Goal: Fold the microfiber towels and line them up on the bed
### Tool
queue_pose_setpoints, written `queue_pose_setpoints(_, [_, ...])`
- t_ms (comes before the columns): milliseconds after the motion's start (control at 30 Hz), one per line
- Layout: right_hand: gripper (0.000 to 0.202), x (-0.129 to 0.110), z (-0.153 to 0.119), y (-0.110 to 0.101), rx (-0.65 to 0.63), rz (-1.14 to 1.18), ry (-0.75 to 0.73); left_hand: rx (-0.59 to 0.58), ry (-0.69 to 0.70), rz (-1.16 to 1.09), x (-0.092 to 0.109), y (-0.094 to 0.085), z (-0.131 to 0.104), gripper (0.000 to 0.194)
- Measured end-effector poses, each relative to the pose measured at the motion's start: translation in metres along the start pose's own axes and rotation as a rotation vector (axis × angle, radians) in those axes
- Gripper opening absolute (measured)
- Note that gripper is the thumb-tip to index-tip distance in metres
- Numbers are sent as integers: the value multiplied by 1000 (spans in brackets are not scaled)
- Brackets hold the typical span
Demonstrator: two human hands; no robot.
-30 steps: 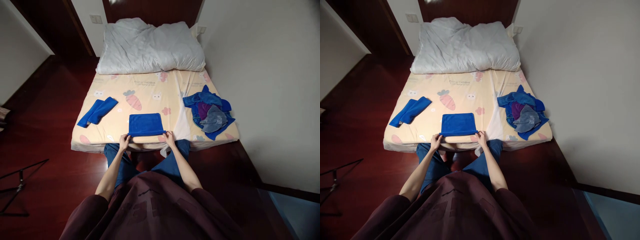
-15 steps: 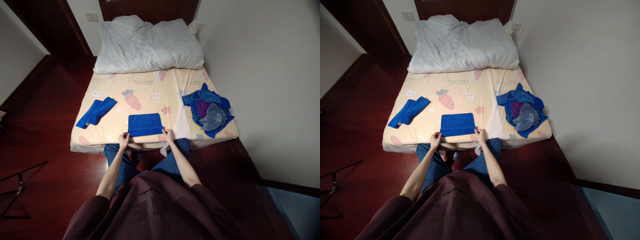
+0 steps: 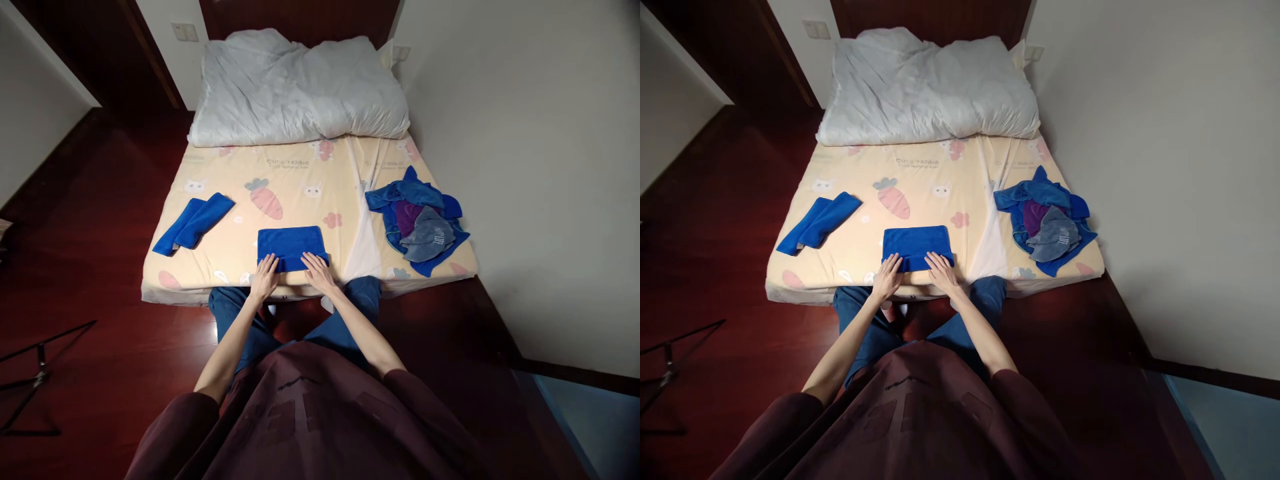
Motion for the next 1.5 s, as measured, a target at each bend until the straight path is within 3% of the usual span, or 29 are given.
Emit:
queue_pose_setpoints(100, [59,-3,6,18,-81,-6,-34,-62,-18,63,4,12,7,69])
queue_pose_setpoints(233, [59,16,-2,29,-126,-44,65,-111,-119,102,-11,22,14,71])
queue_pose_setpoints(433, [65,53,-17,16,-105,-93,212,-72,-131,95,-28,22,26,63])
queue_pose_setpoints(600, [68,57,-23,7,-103,-38,224,-104,-108,80,-35,19,20,65])
queue_pose_setpoints(767, [60,47,-43,1,-40,96,172,-100,-87,-12,-51,19,-15,67])
queue_pose_setpoints(867, [62,48,-51,0,63,192,199,-86,-125,-127,-61,20,-26,74])
queue_pose_setpoints(1100, [67,73,-53,2,291,375,402,-8,-247,-413,-78,10,-18,71])
queue_pose_setpoints(1367, [58,82,-58,1,319,338,467,70,-328,-431,-83,2,-23,51])
queue_pose_setpoints(1500, [36,88,-58,2,380,425,498,72,-420,-447,-87,1,-21,36])
Point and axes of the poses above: each hand's wrist, its own z-axis towards the middle knuckle, its own y-axis out of the palm, x = y × z, the point moved 5 cm from there along z, towards the middle knuckle, and after that the axes turned 15 degrees about -y, right-handed, at the moved point
